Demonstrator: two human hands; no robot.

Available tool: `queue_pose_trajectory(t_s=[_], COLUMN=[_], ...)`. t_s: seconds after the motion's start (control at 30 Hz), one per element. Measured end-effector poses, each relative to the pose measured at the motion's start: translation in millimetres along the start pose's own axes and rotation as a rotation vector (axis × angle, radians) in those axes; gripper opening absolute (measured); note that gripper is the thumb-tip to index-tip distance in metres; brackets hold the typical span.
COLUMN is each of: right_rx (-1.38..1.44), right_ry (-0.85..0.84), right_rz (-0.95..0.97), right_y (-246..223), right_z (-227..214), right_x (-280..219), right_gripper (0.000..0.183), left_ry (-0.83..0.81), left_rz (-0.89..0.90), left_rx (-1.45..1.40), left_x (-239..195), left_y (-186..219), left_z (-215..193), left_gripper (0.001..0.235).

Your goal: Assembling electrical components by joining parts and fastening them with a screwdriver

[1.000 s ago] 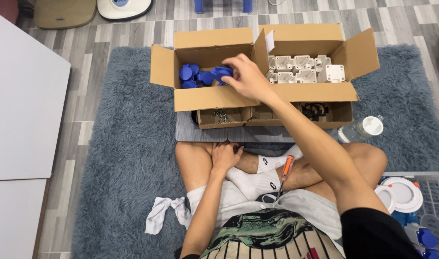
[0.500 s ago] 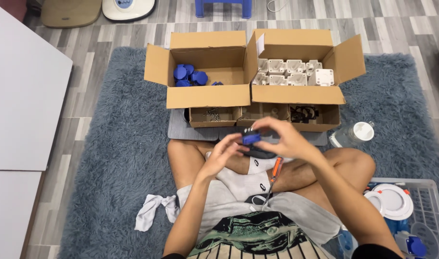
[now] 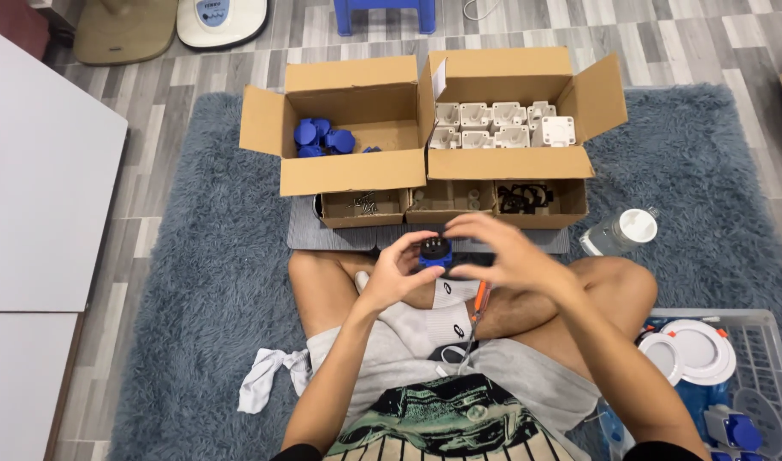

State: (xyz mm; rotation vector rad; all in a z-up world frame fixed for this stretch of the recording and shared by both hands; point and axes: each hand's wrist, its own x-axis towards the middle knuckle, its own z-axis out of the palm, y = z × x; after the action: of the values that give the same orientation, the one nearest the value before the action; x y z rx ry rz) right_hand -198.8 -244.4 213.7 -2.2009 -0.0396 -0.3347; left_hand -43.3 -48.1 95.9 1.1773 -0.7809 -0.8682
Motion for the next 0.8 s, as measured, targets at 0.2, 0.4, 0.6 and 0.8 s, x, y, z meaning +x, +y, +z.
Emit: queue_pose_trajectory(t_s=[0.2,0.4,0.6,0.8], right_rx=[-0.248,-0.404,-0.492,-0.450], right_ry=[-0.053,-0.327,-0.394,-0.470], right_rz=[0.411,0.841,0.928,0.972], right_y=[10.6,66.8,116.3,137.9], right_z=[-73.9,-69.9,-61.8,-54.8], right_x=[-8.1,0.8,18.3,31.8], right_gripper=[0.046,0.087,0.090,0.094], left_ry=[0.018,0.044,-0.004,-0.028], left_rz=[0.105,0.272,0.280,0.248], left_rx=[0.185,0.593,0.680,0.699], left_x=[17.2,35.5,40.7,35.4], left_y=[-12.0,-22.0,-40.1,-45.6], left_z=[-12.1,-14.4,-17.9,-14.7], left_gripper=[0.068,0.062,0.063,0.061])
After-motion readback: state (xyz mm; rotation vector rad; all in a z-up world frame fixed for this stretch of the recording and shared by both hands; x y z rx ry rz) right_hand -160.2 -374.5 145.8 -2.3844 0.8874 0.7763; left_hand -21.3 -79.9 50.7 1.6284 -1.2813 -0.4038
